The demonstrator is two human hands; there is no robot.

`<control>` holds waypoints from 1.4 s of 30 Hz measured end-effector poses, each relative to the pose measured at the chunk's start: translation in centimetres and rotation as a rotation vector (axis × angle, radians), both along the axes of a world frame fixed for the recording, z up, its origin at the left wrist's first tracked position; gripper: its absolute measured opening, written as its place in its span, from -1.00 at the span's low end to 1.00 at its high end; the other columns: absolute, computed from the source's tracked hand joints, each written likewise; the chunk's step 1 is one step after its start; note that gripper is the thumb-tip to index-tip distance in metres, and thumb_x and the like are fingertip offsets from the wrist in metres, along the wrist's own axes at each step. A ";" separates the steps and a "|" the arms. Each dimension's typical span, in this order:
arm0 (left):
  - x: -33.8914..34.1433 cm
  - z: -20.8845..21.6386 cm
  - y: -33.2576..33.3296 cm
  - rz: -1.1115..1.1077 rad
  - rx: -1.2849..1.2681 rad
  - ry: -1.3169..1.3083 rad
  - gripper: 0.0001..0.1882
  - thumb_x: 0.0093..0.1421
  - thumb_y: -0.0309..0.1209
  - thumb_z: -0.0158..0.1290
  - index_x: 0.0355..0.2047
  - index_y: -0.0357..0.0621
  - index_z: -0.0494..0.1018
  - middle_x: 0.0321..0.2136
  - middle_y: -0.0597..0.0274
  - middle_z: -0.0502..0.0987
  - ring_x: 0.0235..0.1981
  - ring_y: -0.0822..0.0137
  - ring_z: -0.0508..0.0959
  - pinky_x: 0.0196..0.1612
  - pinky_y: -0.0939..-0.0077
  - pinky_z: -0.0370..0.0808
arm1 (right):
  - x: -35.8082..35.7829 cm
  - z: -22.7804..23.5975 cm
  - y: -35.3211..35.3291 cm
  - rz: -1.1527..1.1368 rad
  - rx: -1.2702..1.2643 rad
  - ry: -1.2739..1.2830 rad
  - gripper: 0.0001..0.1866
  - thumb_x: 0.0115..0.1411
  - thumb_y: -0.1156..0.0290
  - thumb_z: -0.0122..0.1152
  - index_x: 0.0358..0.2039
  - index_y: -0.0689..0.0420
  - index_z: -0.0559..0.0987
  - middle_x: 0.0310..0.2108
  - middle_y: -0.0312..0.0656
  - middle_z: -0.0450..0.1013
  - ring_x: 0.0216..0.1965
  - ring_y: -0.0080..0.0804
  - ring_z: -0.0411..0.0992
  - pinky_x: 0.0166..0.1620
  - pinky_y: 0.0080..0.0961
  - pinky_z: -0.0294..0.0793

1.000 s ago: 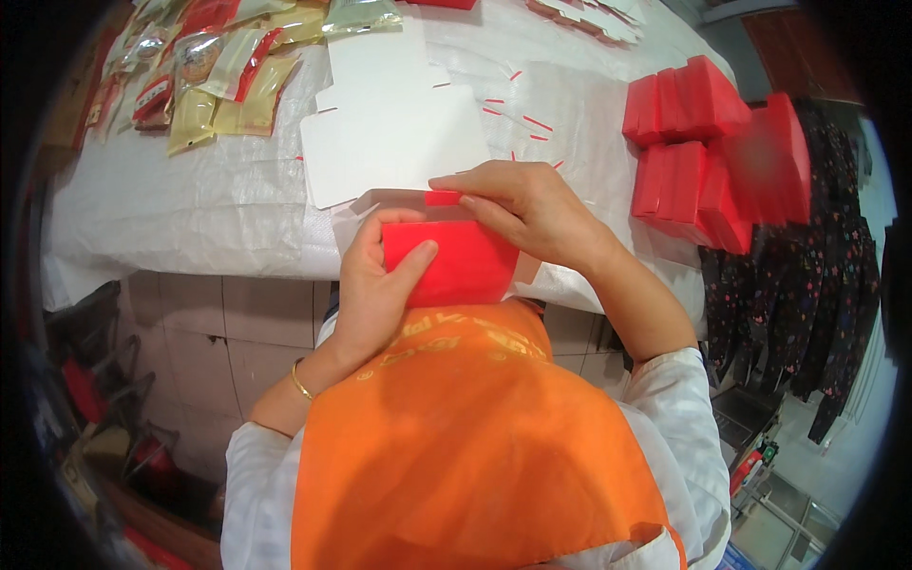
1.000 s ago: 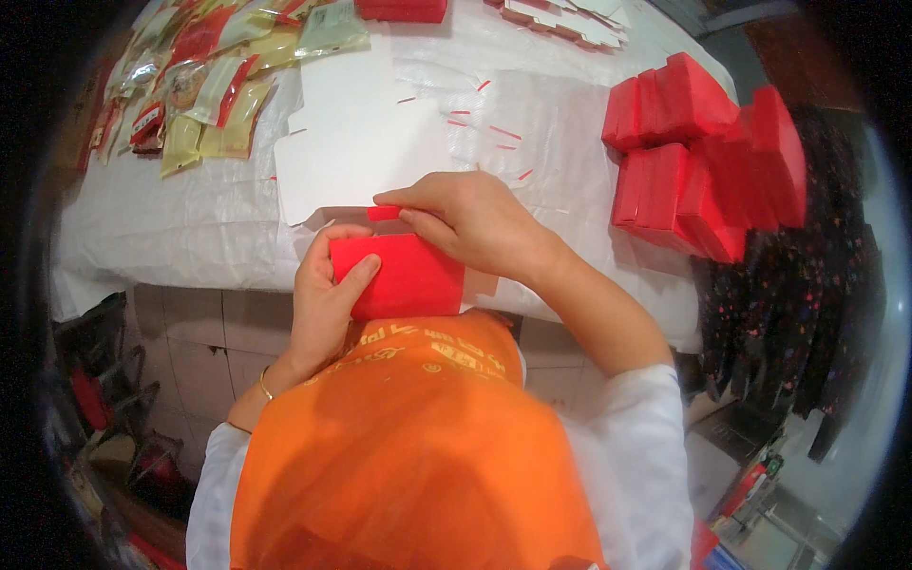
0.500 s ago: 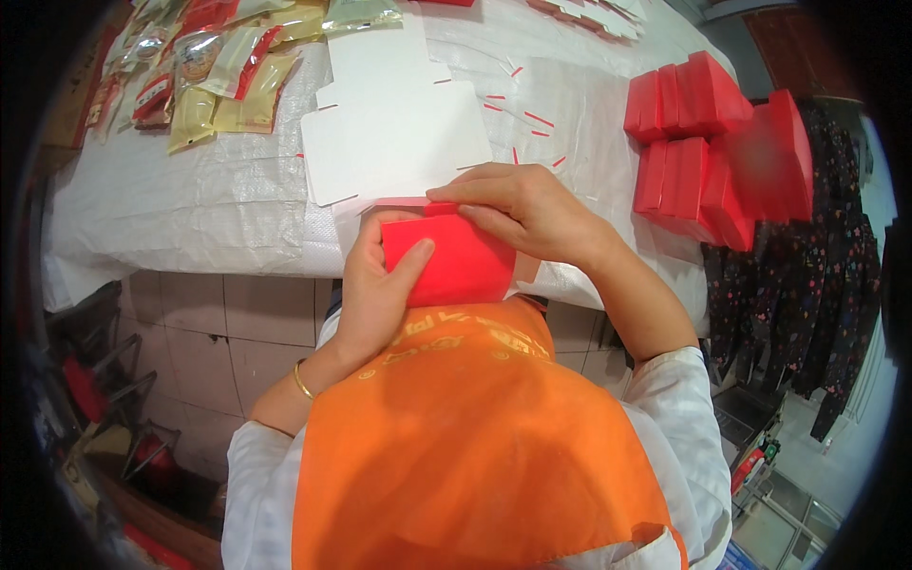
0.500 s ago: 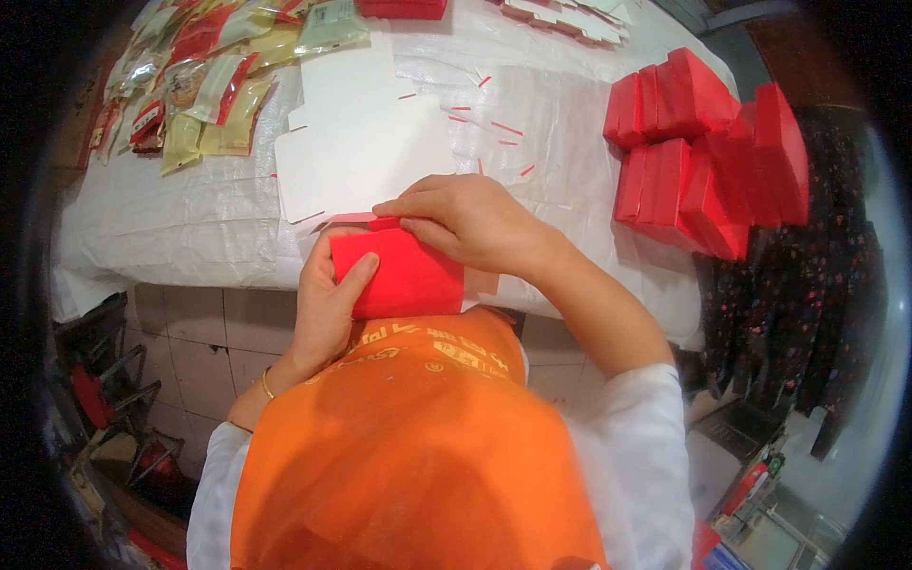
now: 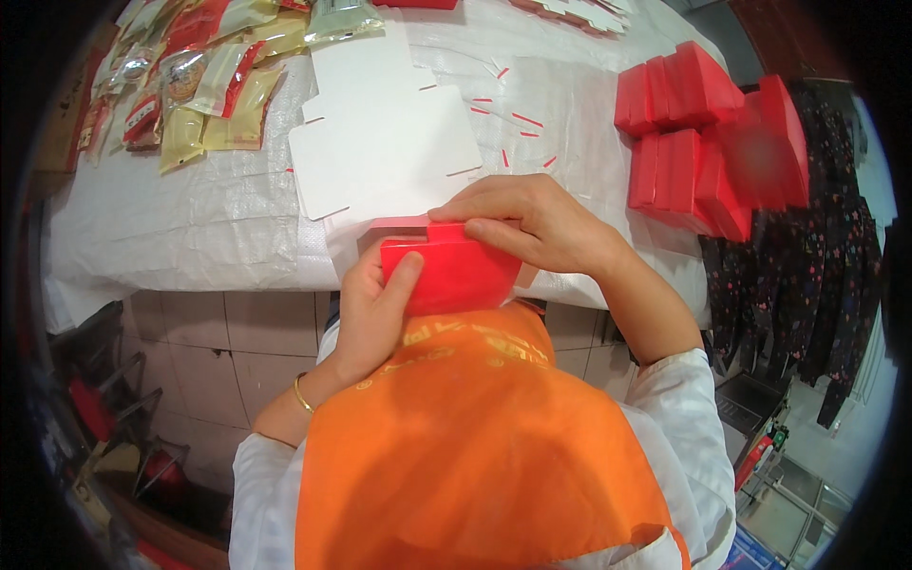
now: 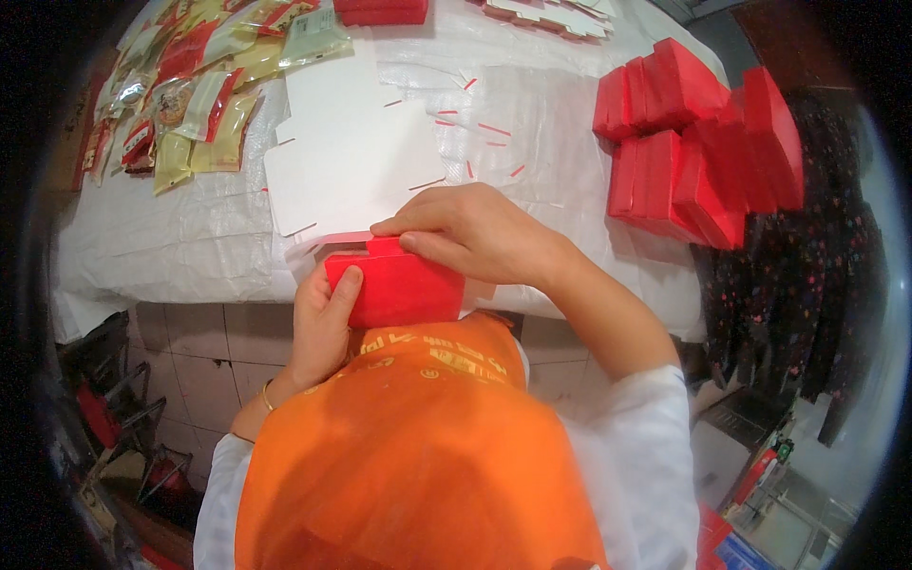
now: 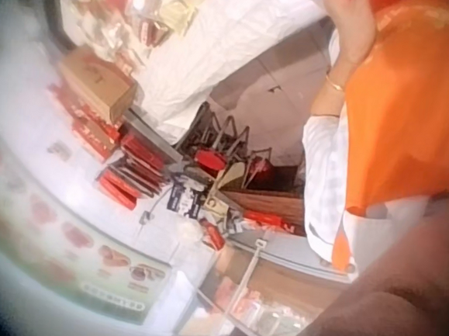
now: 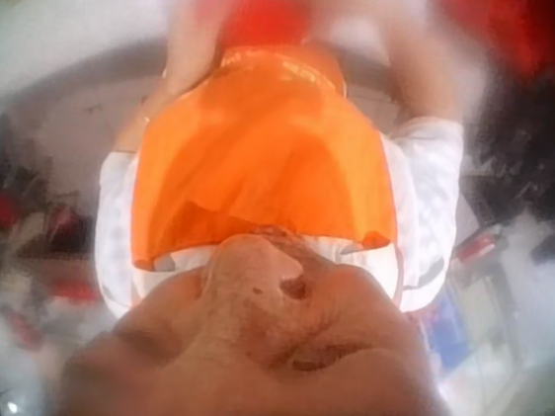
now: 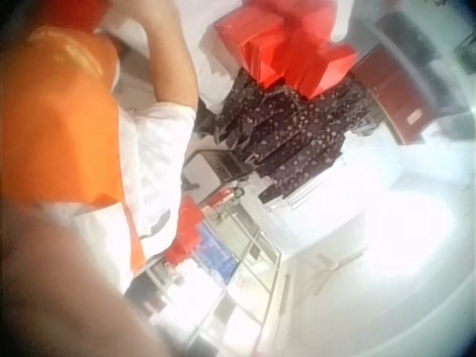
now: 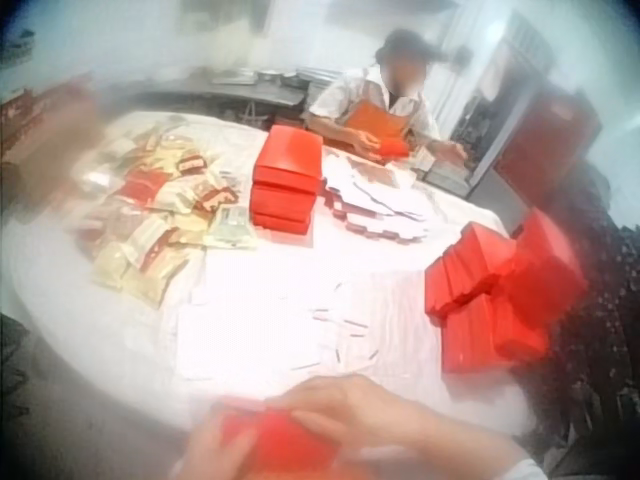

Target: The person assembles small red cardboard boxes by folding the flat pieces into shape. They then place small packaged items into the boxes and close the lids. Finally, the person arranges the completed boxes into a black tray.

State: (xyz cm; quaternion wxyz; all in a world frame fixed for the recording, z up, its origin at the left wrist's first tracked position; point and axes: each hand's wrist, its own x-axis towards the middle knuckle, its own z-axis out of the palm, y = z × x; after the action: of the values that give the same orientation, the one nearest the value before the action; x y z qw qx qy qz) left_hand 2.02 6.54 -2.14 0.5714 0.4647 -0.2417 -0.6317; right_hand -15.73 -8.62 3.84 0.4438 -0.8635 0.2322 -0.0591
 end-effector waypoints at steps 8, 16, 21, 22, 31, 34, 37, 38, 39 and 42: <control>0.4 -0.6 0.5 -0.016 -0.039 -0.123 -0.70 0.43 -0.36 -0.07 0.01 -0.34 0.44 -0.11 0.24 0.57 -0.10 0.47 0.49 0.00 0.52 0.43 | -0.5 -0.4 -0.1 -0.007 0.095 -0.035 -0.72 0.30 0.43 0.10 -0.03 0.17 0.63 -0.14 -0.07 0.58 -0.13 -0.25 0.56 -0.06 -0.41 0.53; 0.2 -0.6 0.3 0.011 -0.043 -0.047 -0.70 0.45 -0.33 -0.09 0.01 -0.30 0.45 -0.09 0.26 0.54 -0.08 0.51 0.47 0.02 0.55 0.41 | -0.3 0.2 0.1 -0.022 0.099 -0.007 -0.71 0.30 0.43 0.12 -0.01 0.14 0.63 -0.11 -0.07 0.57 -0.13 -0.27 0.56 -0.08 -0.43 0.54; 0.2 -0.9 0.3 0.047 0.023 0.022 -0.67 0.47 -0.29 -0.14 0.00 -0.30 0.44 -0.10 0.26 0.54 -0.10 0.52 0.47 0.00 0.55 0.42 | 0.3 0.5 1.1 -0.071 -0.014 0.000 -0.69 0.25 0.51 0.15 0.00 0.09 0.64 -0.12 -0.08 0.56 -0.17 -0.28 0.57 -0.12 -0.46 0.56; 0.2 -1.0 0.3 0.056 0.042 0.042 -0.66 0.48 -0.28 -0.15 0.00 -0.30 0.44 -0.11 0.26 0.54 -0.10 0.52 0.47 0.00 0.56 0.42 | 0.3 0.6 1.3 -0.090 -0.006 0.018 -0.69 0.24 0.52 0.16 -0.01 0.08 0.64 -0.12 -0.09 0.56 -0.18 -0.28 0.57 -0.13 -0.46 0.56; 0.6 -1.8 0.4 0.081 -0.003 0.188 -0.56 0.50 -0.20 -0.25 0.05 -0.36 0.39 0.00 0.07 0.52 0.01 0.30 0.52 0.12 0.38 0.42 | 0.5 0.1 1.3 -0.010 -0.177 0.003 -0.63 0.20 0.52 0.17 0.03 0.04 0.62 -0.09 -0.05 0.55 -0.14 -0.11 0.55 -0.08 -0.37 0.56; 0.9 -2.5 0.4 0.060 -0.038 0.139 -0.56 0.50 -0.21 -0.26 0.05 -0.37 0.39 0.00 0.07 0.52 0.01 0.29 0.52 0.13 0.38 0.41 | 0.6 -0.1 1.5 -0.001 -0.221 -0.011 -0.61 0.18 0.52 0.18 0.05 0.03 0.61 -0.08 -0.06 0.55 -0.12 -0.11 0.54 -0.06 -0.36 0.56; 0.9 -2.6 0.2 0.054 -0.041 0.144 -0.56 0.50 -0.22 -0.27 0.04 -0.38 0.39 -0.01 0.07 0.52 0.00 0.30 0.52 0.12 0.38 0.42 | 0.5 0.2 1.2 0.052 -0.298 0.024 -0.58 0.17 0.53 0.18 0.08 0.03 0.59 -0.07 -0.06 0.55 -0.10 -0.10 0.54 -0.05 -0.35 0.55; 0.8 -2.5 0.2 0.073 -0.036 0.141 -0.58 0.50 -0.22 -0.26 -0.03 -0.35 0.42 -0.09 0.15 0.53 -0.07 0.39 0.49 0.05 0.45 0.40 | 0.5 0.1 1.2 0.057 -0.292 0.007 -0.57 0.17 0.54 0.18 0.08 0.04 0.59 -0.07 -0.07 0.54 -0.10 -0.10 0.54 -0.05 -0.35 0.55; 0.6 -2.3 0.2 0.091 -0.032 0.137 -0.60 0.50 -0.22 -0.25 -0.10 -0.32 0.46 -0.17 0.23 0.54 -0.14 0.47 0.46 -0.01 0.51 0.39 | 0.5 0.0 1.2 0.061 -0.286 -0.009 -0.56 0.16 0.55 0.17 0.09 0.04 0.59 -0.06 -0.07 0.54 -0.10 -0.10 0.54 -0.05 -0.35 0.55; 0.3 -1.5 -0.3 0.121 -0.031 0.131 -0.59 0.50 -0.22 -0.24 -0.18 -0.28 0.49 -0.26 0.32 0.54 -0.22 0.57 0.43 -0.09 0.59 0.37 | 0.7 -0.2 1.3 0.038 -0.187 -0.060 -0.60 0.19 0.52 0.15 0.07 0.04 0.58 -0.05 -0.05 0.54 -0.06 -0.10 0.52 -0.01 -0.30 0.54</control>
State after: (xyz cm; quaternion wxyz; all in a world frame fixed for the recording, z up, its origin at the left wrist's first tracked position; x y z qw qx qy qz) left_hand 2.34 6.24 -3.62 0.6303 0.4273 -0.1852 -0.6212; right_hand -15.00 -7.28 3.62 0.3692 -0.9032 0.1958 -0.0979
